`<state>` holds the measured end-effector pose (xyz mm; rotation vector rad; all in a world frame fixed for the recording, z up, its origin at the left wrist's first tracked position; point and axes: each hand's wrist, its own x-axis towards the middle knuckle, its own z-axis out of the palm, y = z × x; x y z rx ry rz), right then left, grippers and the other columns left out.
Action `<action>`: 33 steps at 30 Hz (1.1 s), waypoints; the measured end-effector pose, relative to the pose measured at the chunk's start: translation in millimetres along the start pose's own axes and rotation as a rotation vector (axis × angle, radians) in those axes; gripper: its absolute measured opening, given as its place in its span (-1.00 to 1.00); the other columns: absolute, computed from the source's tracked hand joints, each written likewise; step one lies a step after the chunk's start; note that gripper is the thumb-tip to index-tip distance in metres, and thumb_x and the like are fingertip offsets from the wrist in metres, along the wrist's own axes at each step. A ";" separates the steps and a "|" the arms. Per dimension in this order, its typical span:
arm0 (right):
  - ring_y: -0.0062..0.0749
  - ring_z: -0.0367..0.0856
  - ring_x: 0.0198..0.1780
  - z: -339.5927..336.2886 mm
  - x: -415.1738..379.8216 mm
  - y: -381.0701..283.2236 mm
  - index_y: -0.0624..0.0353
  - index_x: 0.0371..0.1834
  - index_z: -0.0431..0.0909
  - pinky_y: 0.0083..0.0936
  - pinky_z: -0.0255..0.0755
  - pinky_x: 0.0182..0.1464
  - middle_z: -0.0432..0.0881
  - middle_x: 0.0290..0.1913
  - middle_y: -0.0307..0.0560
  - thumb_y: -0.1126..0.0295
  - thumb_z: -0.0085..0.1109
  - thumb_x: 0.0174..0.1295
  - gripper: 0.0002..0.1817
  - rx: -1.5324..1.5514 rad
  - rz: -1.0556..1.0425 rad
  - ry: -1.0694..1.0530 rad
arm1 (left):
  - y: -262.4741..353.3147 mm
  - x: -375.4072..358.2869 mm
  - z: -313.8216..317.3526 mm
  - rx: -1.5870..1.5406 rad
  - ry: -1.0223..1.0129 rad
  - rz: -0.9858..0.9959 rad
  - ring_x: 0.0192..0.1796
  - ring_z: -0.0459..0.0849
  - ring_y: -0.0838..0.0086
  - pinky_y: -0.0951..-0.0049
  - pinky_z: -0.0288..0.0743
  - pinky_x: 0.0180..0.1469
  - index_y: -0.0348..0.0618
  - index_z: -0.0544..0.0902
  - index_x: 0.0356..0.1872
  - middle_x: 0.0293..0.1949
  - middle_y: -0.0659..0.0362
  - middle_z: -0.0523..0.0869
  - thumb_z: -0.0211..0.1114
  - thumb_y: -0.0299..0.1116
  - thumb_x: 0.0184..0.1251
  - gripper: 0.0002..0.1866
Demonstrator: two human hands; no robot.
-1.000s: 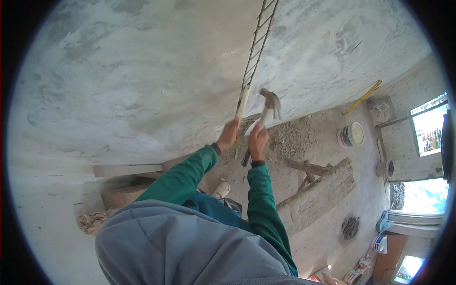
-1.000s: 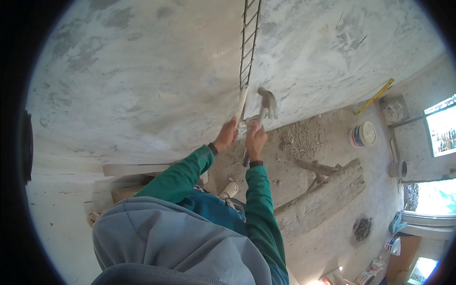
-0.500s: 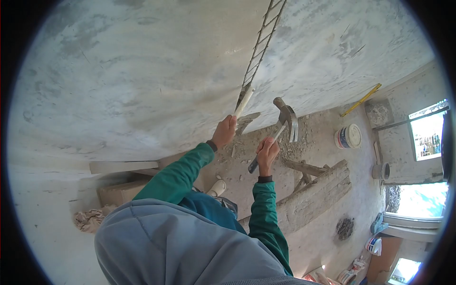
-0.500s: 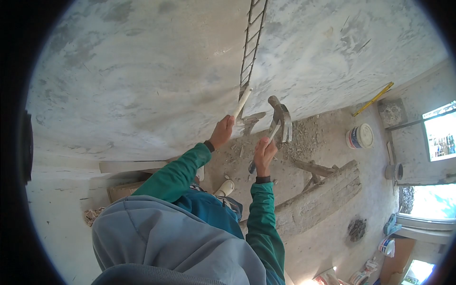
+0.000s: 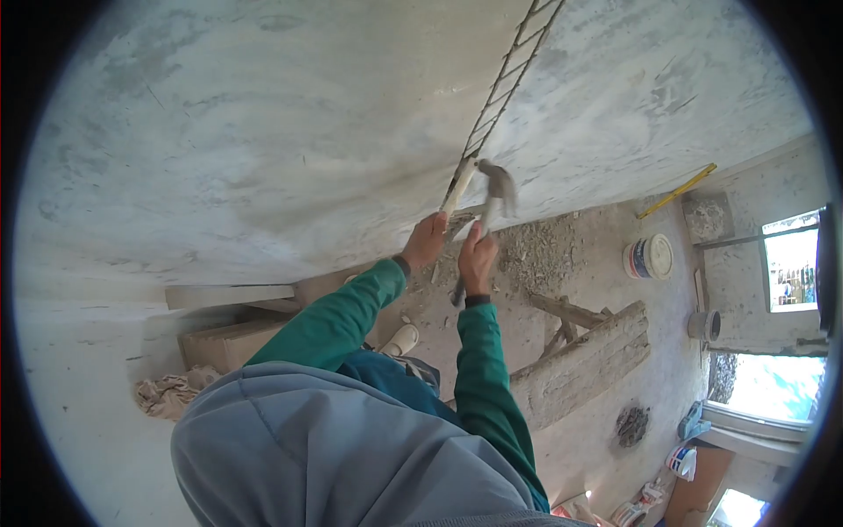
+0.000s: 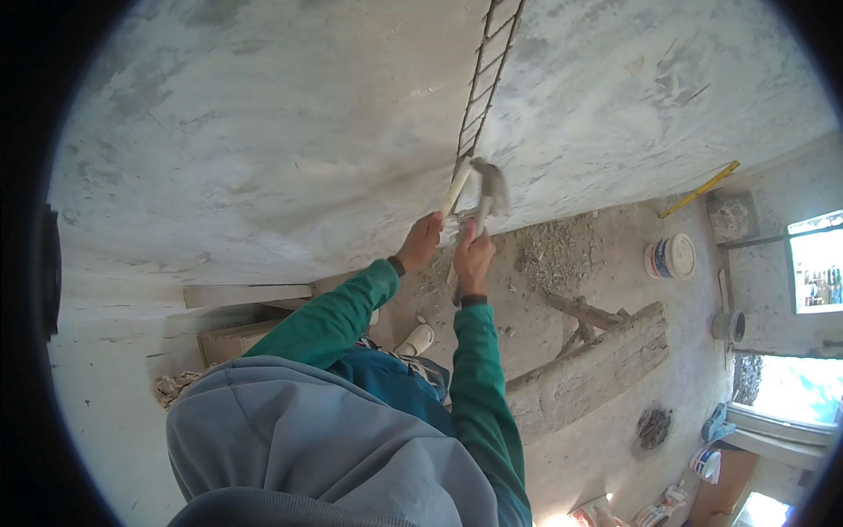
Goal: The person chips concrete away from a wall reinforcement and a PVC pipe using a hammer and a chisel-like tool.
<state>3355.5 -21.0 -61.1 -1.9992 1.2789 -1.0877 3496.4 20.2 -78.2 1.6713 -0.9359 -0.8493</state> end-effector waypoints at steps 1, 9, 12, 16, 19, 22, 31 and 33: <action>-0.36 0.44 -0.59 5.7 -4.8 13.3 0.24 -0.52 0.44 -0.44 0.27 -0.56 0.43 -0.67 -0.14 -0.02 -0.16 0.50 -0.43 0.098 0.080 0.056 | -7.5 -3.3 2.4 0.003 -0.008 0.004 -0.40 0.51 0.23 0.23 0.40 -0.23 -0.24 0.48 -0.33 -0.53 0.04 0.50 -0.21 0.05 0.59 -0.46; -0.37 0.43 -0.62 -55.4 21.1 -79.1 0.15 -0.53 0.48 -0.44 0.38 -0.58 0.47 -0.65 -0.16 -0.05 -0.18 0.50 -0.44 0.887 -0.187 0.451 | -15.1 7.3 7.1 -0.075 -0.031 0.012 -0.44 0.41 0.31 0.24 0.33 -0.28 -0.21 0.41 -0.43 -0.55 0.12 0.42 -0.23 0.02 0.60 -0.47; -0.34 0.46 -0.61 -24.8 15.3 -38.7 0.23 -0.47 0.49 -0.37 0.36 -0.57 0.48 -0.66 -0.10 -0.07 -0.14 0.49 -0.42 0.559 -0.092 0.226 | -24.1 10.3 10.6 -0.130 -0.041 0.019 -0.55 0.39 0.40 0.32 0.33 -0.45 -0.15 0.42 -0.39 -0.58 0.19 0.41 -0.19 0.11 0.58 -0.47; -0.29 0.50 -0.59 -12.8 23.5 9.0 0.35 -0.38 0.50 -0.27 0.34 -0.55 0.50 -0.66 -0.02 -0.09 -0.08 0.47 -0.39 0.070 0.014 -0.073 | 59.1 -14.6 17.3 -1.057 -0.237 -0.873 -0.68 0.24 0.70 0.59 0.14 -0.69 0.00 0.41 -0.39 -0.64 0.41 0.29 -0.12 0.15 0.56 -0.53; -0.38 0.45 -0.59 -39.5 -21.4 22.0 0.42 -0.38 0.48 -0.26 0.31 -0.53 0.49 -0.65 0.06 -0.11 -0.09 0.47 -0.35 0.204 0.191 -0.092 | 75.1 -70.0 45.8 -1.373 -0.358 -0.890 -0.72 0.20 0.75 0.65 0.05 -0.78 0.03 0.40 -0.36 -0.65 0.43 0.28 -0.10 0.18 0.53 -0.54; -0.58 0.34 -0.70 -57.1 -31.3 27.8 0.20 -0.56 0.37 -0.53 0.23 -0.64 0.36 -0.71 -0.23 -0.08 -0.22 0.52 -0.39 0.398 0.234 0.004 | 42.5 -63.3 41.5 -0.703 -0.259 -0.464 -0.68 0.33 0.56 0.46 0.20 -0.69 -0.03 0.44 -0.30 -0.61 0.32 0.38 -0.08 0.19 0.53 -0.52; -0.62 0.36 -0.71 -70.6 -35.5 -5.3 0.19 -0.57 0.37 -0.61 0.19 -0.67 0.36 -0.73 -0.28 -0.16 -0.28 0.50 -0.33 0.454 0.195 0.015 | -11.4 -8.5 -7.8 0.092 -0.022 0.046 -0.39 0.54 0.15 0.19 0.37 -0.27 -0.25 0.47 -0.32 -0.49 0.00 0.55 -0.12 0.01 0.59 -0.51; -0.62 0.36 -0.71 -66.9 -29.1 -11.8 0.19 -0.58 0.37 -0.61 0.18 -0.67 0.36 -0.73 -0.27 -0.17 -0.29 0.49 -0.33 0.427 0.162 0.012 | -19.1 5.2 -7.0 0.063 -0.049 0.020 -0.40 0.54 0.10 0.17 0.37 -0.27 -0.27 0.47 -0.31 -0.50 -0.01 0.54 -0.14 0.03 0.59 -0.49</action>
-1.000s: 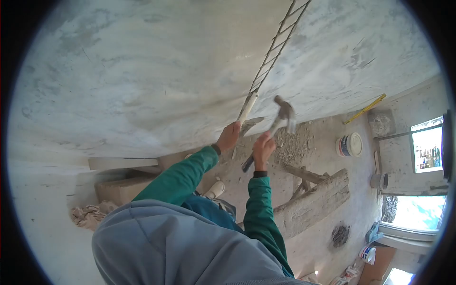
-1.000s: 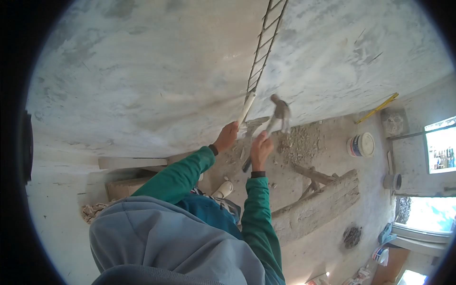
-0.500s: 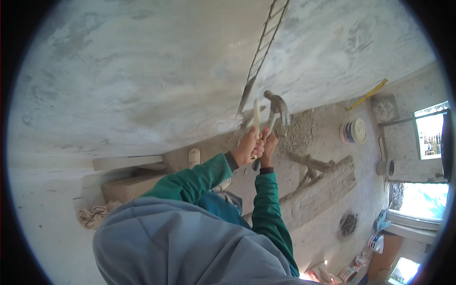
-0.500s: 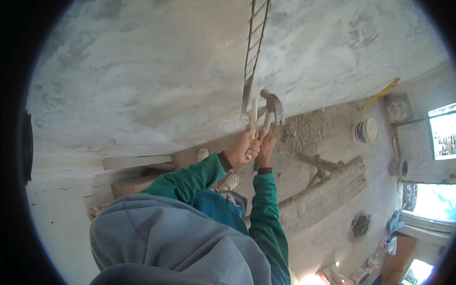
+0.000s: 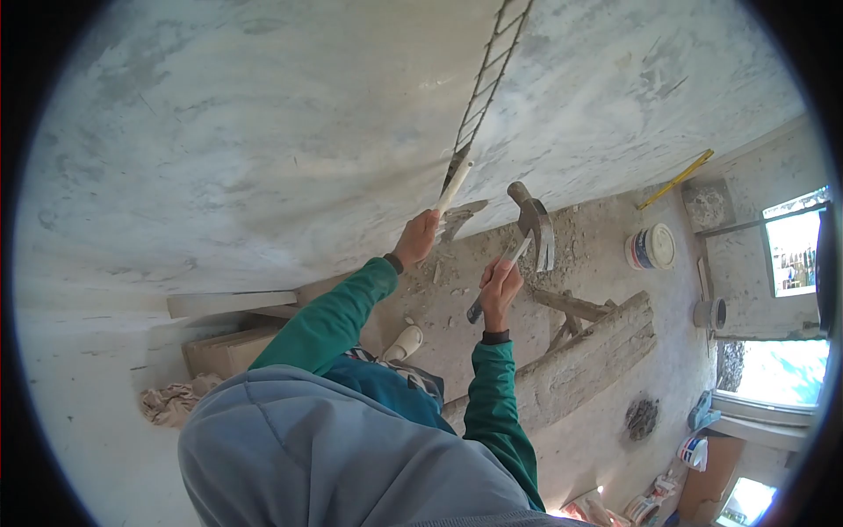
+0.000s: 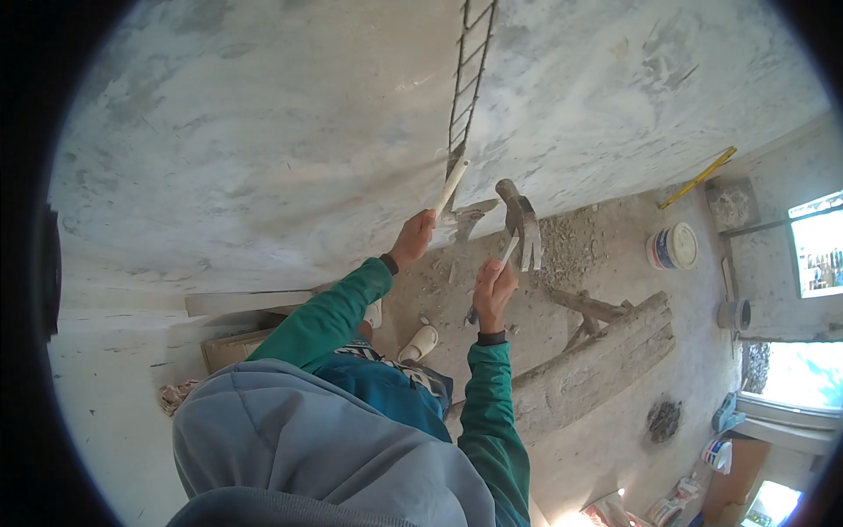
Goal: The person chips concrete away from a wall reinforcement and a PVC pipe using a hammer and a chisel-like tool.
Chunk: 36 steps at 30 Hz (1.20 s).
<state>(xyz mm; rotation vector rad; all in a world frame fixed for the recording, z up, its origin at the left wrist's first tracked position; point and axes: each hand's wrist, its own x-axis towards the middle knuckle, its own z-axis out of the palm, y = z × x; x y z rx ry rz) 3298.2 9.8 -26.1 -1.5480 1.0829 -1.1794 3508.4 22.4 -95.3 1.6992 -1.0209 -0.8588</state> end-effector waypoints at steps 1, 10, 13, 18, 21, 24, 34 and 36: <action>-0.62 0.36 -0.71 3.1 1.8 -4.1 0.19 -0.58 0.38 -0.61 0.18 -0.67 0.36 -0.73 -0.27 -0.18 -0.29 0.49 -0.32 -0.028 -0.024 -0.003 | 0.9 0.6 -0.9 -0.006 0.007 -0.002 -0.40 0.54 0.10 0.17 0.37 -0.27 -0.27 0.47 -0.31 -0.50 -0.01 0.54 -0.14 0.03 0.59 -0.49; -0.46 0.41 -0.68 51.2 16.0 -50.1 0.23 -0.53 0.43 -0.52 0.24 -0.62 0.40 -0.73 -0.18 -0.12 -0.19 0.48 -0.37 0.515 -0.724 0.241 | -8.2 3.7 8.1 0.026 0.053 0.066 -0.40 0.54 0.02 0.13 0.40 -0.26 -0.27 0.49 -0.30 -0.51 -0.05 0.56 -0.16 0.03 0.59 -0.48; -0.48 0.43 -0.65 68.5 24.9 53.3 0.26 -0.48 0.46 -0.50 0.27 -0.60 0.44 -0.67 -0.16 -0.08 -0.16 0.48 -0.40 -0.560 -0.889 0.266 | -12.2 6.1 2.6 0.018 0.038 0.052 -0.39 0.55 0.03 0.13 0.40 -0.27 -0.27 0.51 -0.30 -0.50 -0.08 0.59 -0.15 0.02 0.59 -0.48; -0.52 0.44 -0.61 68.0 36.1 62.5 0.23 -0.46 0.48 -0.49 0.28 -0.59 0.46 -0.58 -0.15 -0.02 -0.10 0.47 -0.47 -0.090 0.036 -0.038 | -29.6 13.8 6.4 -0.020 0.042 0.089 -0.40 0.54 0.13 0.20 0.40 -0.27 -0.28 0.52 -0.32 -0.51 -0.03 0.56 -0.14 0.01 0.59 -0.48; -0.52 0.44 -0.61 60.2 11.8 12.5 0.19 -0.49 0.48 -0.46 0.26 -0.58 0.44 -0.62 -0.16 0.00 -0.06 0.46 -0.50 0.206 -0.088 0.058 | -28.5 11.4 9.4 -0.098 0.012 0.003 -0.39 0.54 0.22 0.23 0.38 -0.26 -0.26 0.51 -0.35 -0.52 0.05 0.53 -0.14 0.02 0.59 -0.48; -0.42 0.45 -0.61 70.8 17.9 46.4 0.21 -0.51 0.48 -0.38 0.28 -0.54 0.43 -0.66 -0.13 -0.01 -0.05 0.45 -0.48 0.172 -0.393 0.159 | -34.8 14.6 14.8 -0.107 0.043 0.035 -0.53 0.49 0.30 0.25 0.36 -0.38 -0.22 0.48 -0.43 -0.60 0.10 0.48 -0.16 0.02 0.59 -0.47; 0.17 0.58 -0.52 40.3 -45.2 103.6 0.41 -0.31 0.50 -0.15 0.37 -0.45 0.50 -0.60 0.25 0.06 -0.09 0.45 -0.49 -0.144 0.171 -0.124 | -8.9 -110.3 16.2 -0.501 -0.192 -0.681 -0.72 0.31 0.63 0.57 0.16 -0.69 -0.09 0.53 -0.23 -0.65 0.40 0.37 -0.07 0.06 0.56 -0.58; -0.01 0.55 -0.57 33.5 -49.9 88.9 0.40 -0.30 0.49 -0.23 0.34 -0.50 0.48 -0.63 0.16 0.04 -0.10 0.46 -0.48 -0.067 0.193 -0.074 | -15.1 -101.7 8.1 -0.322 -0.209 -0.481 -0.68 0.36 0.61 0.54 0.22 -0.63 -0.11 0.53 -0.17 -0.63 0.37 0.41 -0.05 0.03 0.56 -0.59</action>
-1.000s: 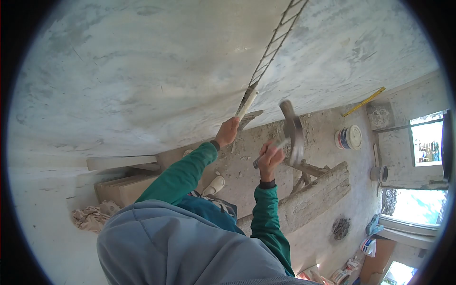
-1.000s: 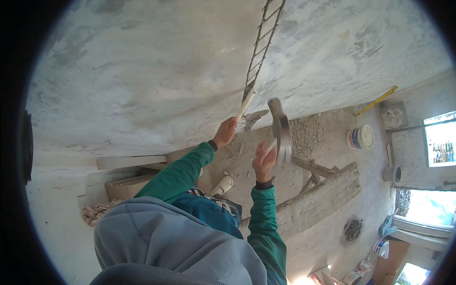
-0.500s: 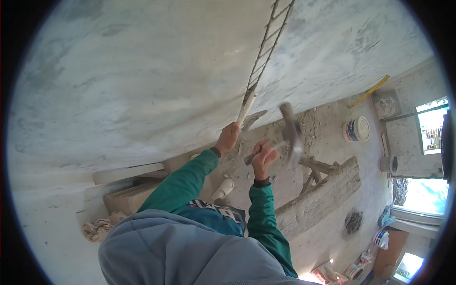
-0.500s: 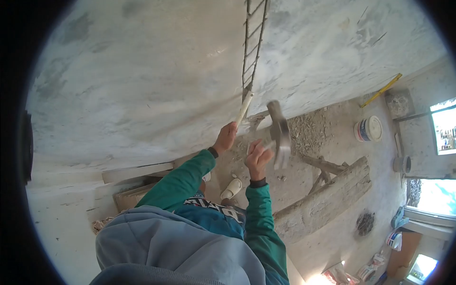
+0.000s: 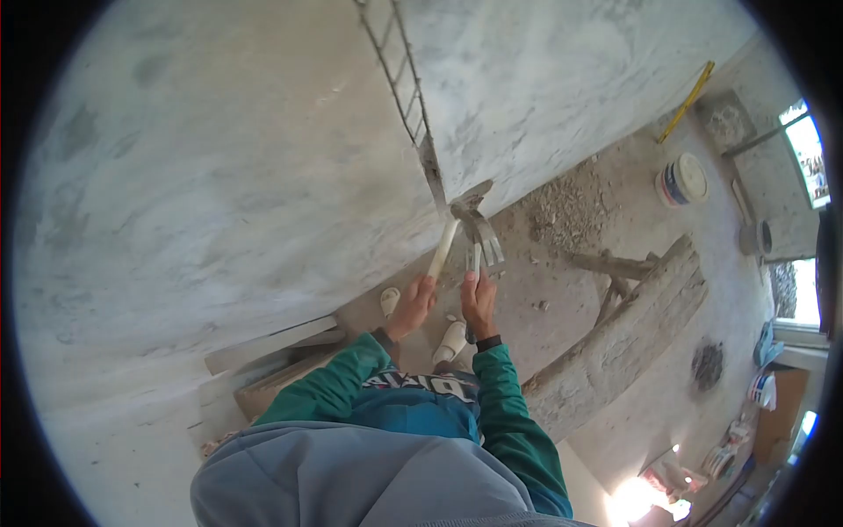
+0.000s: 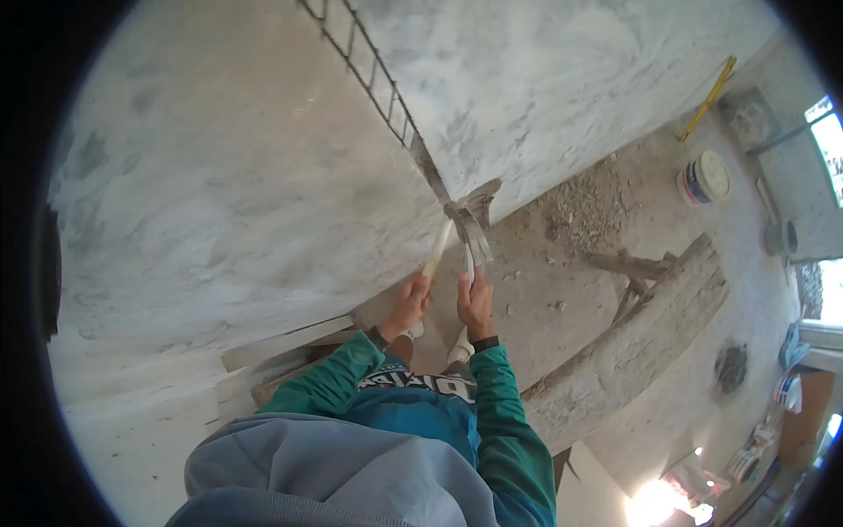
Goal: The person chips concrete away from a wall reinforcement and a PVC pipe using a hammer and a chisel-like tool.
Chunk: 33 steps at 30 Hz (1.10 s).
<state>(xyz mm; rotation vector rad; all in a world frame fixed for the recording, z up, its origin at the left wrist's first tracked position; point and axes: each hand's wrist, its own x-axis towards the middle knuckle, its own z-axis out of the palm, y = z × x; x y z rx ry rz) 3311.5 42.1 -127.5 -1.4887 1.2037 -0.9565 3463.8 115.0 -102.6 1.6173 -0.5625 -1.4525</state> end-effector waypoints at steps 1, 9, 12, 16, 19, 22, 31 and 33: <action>-0.19 0.53 -0.62 -0.4 1.3 -8.2 0.38 -0.29 0.49 -0.30 0.31 -0.55 0.47 -0.66 0.06 0.01 -0.12 0.46 -0.47 0.075 -0.008 0.033 | 6.9 7.4 -7.2 0.183 -0.001 0.206 -0.63 0.41 0.60 0.52 0.28 -0.57 -0.14 0.54 -0.12 -0.60 0.33 0.44 -0.03 0.00 0.56 -0.61; -0.66 0.34 -0.67 -6.4 31.4 -37.3 0.23 -0.34 0.43 -0.64 0.19 -0.63 0.39 -0.67 -0.30 -0.14 -0.28 0.50 -0.40 0.332 -0.058 0.100 | 83.0 21.7 -14.8 0.658 0.272 0.425 -0.41 0.65 0.11 0.17 0.44 -0.34 -0.26 0.51 -0.02 -0.49 0.01 0.63 -0.07 -0.07 0.57 -0.59; -0.64 0.33 -0.68 -7.9 39.6 -28.0 0.23 -0.34 0.43 -0.63 0.19 -0.63 0.39 -0.68 -0.31 -0.14 -0.28 0.50 -0.40 0.322 -0.071 0.108 | 90.8 37.0 -22.0 0.696 0.326 0.425 -0.38 0.65 -0.01 0.13 0.44 -0.33 -0.26 0.51 -0.03 -0.47 -0.07 0.64 -0.07 -0.10 0.57 -0.61; -0.60 0.34 -0.67 -25.8 42.2 -60.8 0.24 -0.33 0.43 -0.59 0.20 -0.62 0.41 -0.66 -0.26 -0.12 -0.27 0.50 -0.41 0.235 -0.251 0.145 | 82.7 47.6 -27.8 0.677 0.355 0.398 -0.37 0.65 -0.04 0.11 0.42 -0.34 -0.25 0.53 -0.06 -0.47 -0.09 0.64 -0.06 -0.12 0.56 -0.63; -0.36 0.51 -0.50 -21.1 22.0 -86.9 0.34 -0.22 0.51 -0.40 0.35 -0.45 0.51 -0.51 -0.04 0.12 -0.21 0.48 -0.54 0.633 -0.345 0.180 | 79.7 48.5 -30.9 0.647 0.340 0.422 -0.39 0.63 -0.06 0.11 0.42 -0.34 -0.25 0.53 -0.09 -0.48 -0.10 0.61 -0.07 -0.11 0.56 -0.62; -0.49 0.39 -0.60 15.4 45.5 -67.9 0.26 -0.39 0.44 -0.46 0.26 -0.55 0.46 -0.60 -0.10 -0.03 -0.20 0.50 -0.46 0.486 -0.701 0.264 | 75.6 51.1 -33.6 0.606 0.330 0.464 -0.46 0.61 0.07 0.16 0.42 -0.35 -0.24 0.53 -0.12 -0.52 -0.03 0.59 -0.05 -0.11 0.56 -0.63; -0.53 0.40 -0.60 -19.2 54.6 -8.3 0.22 -0.50 0.43 -0.45 0.26 -0.56 0.41 -0.67 -0.25 -0.09 -0.13 0.48 -0.42 0.188 -0.035 0.152 | 103.6 52.2 -29.3 -0.503 -0.311 -0.208 -0.72 0.08 0.78 0.69 0.03 -0.73 0.11 0.40 -0.14 -0.66 0.47 0.14 -0.06 0.27 0.47 -0.55; -0.54 0.40 -0.61 -30.8 48.4 -8.1 0.22 -0.48 0.43 -0.47 0.25 -0.57 0.40 -0.68 -0.26 -0.12 -0.15 0.47 -0.40 0.218 -0.006 0.156 | 101.6 53.1 -18.0 -0.481 -0.254 -0.202 -0.72 0.08 0.78 0.68 0.02 -0.73 0.11 0.40 -0.15 -0.66 0.47 0.13 -0.06 0.27 0.47 -0.55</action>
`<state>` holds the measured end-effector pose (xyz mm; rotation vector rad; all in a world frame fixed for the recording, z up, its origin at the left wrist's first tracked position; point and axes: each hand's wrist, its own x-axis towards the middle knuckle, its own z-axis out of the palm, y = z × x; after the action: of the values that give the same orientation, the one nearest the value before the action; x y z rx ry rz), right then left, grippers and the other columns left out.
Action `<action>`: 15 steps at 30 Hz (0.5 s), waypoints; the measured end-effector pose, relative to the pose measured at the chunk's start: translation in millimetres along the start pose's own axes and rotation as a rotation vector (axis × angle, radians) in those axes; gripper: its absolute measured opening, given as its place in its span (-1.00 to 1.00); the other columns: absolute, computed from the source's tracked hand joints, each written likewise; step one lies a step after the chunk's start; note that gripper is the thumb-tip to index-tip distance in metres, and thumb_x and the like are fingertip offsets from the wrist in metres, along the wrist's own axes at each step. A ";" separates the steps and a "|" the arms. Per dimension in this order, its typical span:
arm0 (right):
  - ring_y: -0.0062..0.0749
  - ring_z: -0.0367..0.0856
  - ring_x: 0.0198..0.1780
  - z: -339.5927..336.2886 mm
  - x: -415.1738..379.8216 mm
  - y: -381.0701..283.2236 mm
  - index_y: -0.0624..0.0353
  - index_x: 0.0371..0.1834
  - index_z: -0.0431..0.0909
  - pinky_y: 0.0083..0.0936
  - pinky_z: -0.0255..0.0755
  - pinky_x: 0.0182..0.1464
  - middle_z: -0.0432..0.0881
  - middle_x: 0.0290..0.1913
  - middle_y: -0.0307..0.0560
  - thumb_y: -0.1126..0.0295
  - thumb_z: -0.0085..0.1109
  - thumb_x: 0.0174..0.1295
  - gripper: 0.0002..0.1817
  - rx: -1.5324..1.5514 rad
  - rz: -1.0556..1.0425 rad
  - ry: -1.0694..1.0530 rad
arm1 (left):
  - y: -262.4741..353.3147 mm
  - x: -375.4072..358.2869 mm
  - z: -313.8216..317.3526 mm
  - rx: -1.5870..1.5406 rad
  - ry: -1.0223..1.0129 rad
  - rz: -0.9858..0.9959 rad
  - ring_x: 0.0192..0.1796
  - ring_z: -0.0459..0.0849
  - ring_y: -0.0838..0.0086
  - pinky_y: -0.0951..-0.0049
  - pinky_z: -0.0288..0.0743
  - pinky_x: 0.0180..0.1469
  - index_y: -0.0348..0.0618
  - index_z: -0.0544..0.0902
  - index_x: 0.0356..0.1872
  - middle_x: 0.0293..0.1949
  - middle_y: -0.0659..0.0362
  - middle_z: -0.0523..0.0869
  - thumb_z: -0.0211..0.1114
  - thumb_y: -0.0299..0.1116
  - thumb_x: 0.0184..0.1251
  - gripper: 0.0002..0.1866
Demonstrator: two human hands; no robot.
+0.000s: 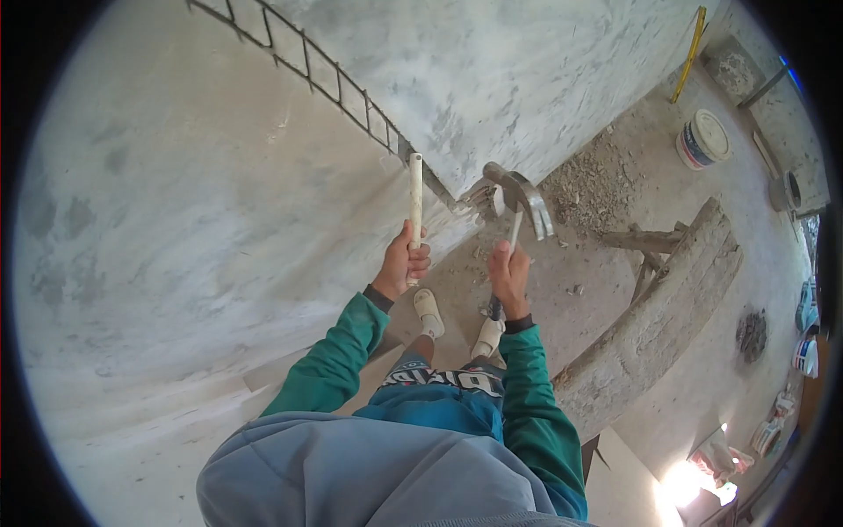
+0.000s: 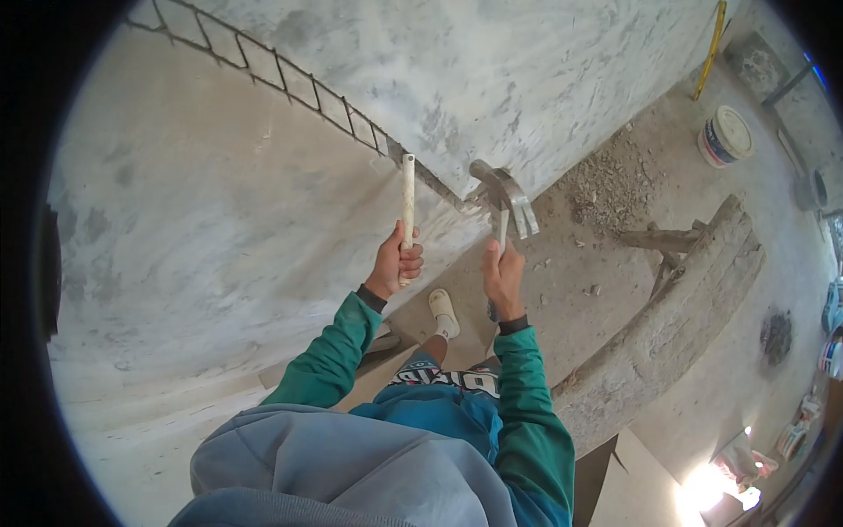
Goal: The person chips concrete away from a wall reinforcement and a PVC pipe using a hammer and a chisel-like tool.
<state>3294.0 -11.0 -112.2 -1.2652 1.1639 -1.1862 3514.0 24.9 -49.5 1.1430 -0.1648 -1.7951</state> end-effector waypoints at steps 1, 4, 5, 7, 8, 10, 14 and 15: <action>-0.55 0.40 -0.62 -2.4 -4.3 -4.0 0.21 -0.47 0.44 -0.49 0.25 -0.59 0.39 -0.69 -0.28 -0.15 -0.17 0.47 -0.39 0.025 0.023 0.000 | -3.4 1.2 1.8 0.013 0.053 0.025 -0.72 0.07 0.78 0.67 0.01 -0.72 0.10 0.40 -0.16 -0.66 0.47 0.13 -0.07 0.27 0.48 -0.55; -0.52 0.40 -0.64 -11.7 -8.8 -45.1 0.28 -0.41 0.45 -0.47 0.26 -0.59 0.43 -0.65 -0.26 -0.14 -0.20 0.46 -0.38 0.148 0.011 -0.037 | -8.5 4.0 3.9 0.078 0.081 0.085 -0.72 0.06 0.77 0.67 -0.02 -0.72 0.10 0.40 -0.17 -0.66 0.47 0.13 -0.07 0.28 0.47 -0.55; -0.52 0.40 -0.64 -10.1 -10.3 -58.7 0.28 -0.41 0.45 -0.47 0.26 -0.59 0.43 -0.65 -0.26 -0.14 -0.20 0.46 -0.38 0.155 0.009 -0.042 | -6.5 3.8 2.6 0.080 0.086 0.091 -0.72 0.06 0.77 0.67 -0.02 -0.72 0.10 0.40 -0.17 -0.66 0.47 0.13 -0.07 0.28 0.47 -0.55; -0.50 0.38 -0.67 2.9 -15.3 -86.3 0.24 -0.41 0.46 -0.50 0.25 -0.60 0.44 -0.64 -0.29 -0.12 -0.22 0.47 -0.40 0.442 -0.307 0.147 | -3.9 1.4 -2.1 0.112 0.080 0.069 -0.73 0.05 0.76 0.66 -0.02 -0.72 0.09 0.39 -0.18 -0.67 0.46 0.13 -0.07 0.29 0.47 -0.53; -0.50 0.38 -0.67 10.2 -13.1 -99.0 0.24 -0.41 0.46 -0.50 0.25 -0.60 0.44 -0.64 -0.29 -0.12 -0.22 0.47 -0.40 0.446 -0.311 0.141 | -3.4 -1.1 -4.0 0.111 0.082 0.077 -0.73 0.05 0.76 0.66 -0.02 -0.72 0.09 0.39 -0.18 -0.67 0.46 0.13 -0.07 0.29 0.47 -0.53; -0.44 0.39 -0.66 24.1 -2.8 -118.5 0.17 -0.35 0.49 -0.48 0.24 -0.61 0.49 -0.56 -0.20 -0.21 -0.18 0.45 -0.39 0.769 -0.645 0.158 | 0.2 -4.1 -6.8 0.165 0.071 0.076 -0.74 0.04 0.75 0.66 -0.03 -0.73 0.08 0.39 -0.19 -0.67 0.45 0.14 -0.06 0.30 0.46 -0.52; -0.42 0.34 -0.69 52.7 12.5 -22.0 0.12 -0.35 0.47 -0.48 0.23 -0.63 0.44 -0.60 -0.23 -0.24 -0.14 0.42 -0.41 -0.292 -0.766 0.087 | 0.4 -0.5 -22.8 0.184 0.037 0.049 -0.75 0.05 0.74 0.65 -0.03 -0.73 0.07 0.39 -0.19 -0.68 0.45 0.14 -0.06 0.31 0.45 -0.51; -0.43 0.31 -0.71 55.8 11.3 -6.6 0.09 -0.36 0.45 -0.49 0.22 -0.64 0.41 -0.62 -0.25 -0.25 -0.12 0.41 -0.42 -0.165 -0.372 -0.017 | -0.7 -0.3 -31.7 0.213 0.034 0.057 -0.75 0.06 0.74 0.65 -0.04 -0.74 0.07 0.39 -0.20 -0.68 0.46 0.14 -0.07 0.31 0.45 -0.50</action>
<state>3350.4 -19.1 -106.0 -1.6665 1.0588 -1.3641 3537.6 36.7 -67.1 1.3048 -0.3724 -1.7366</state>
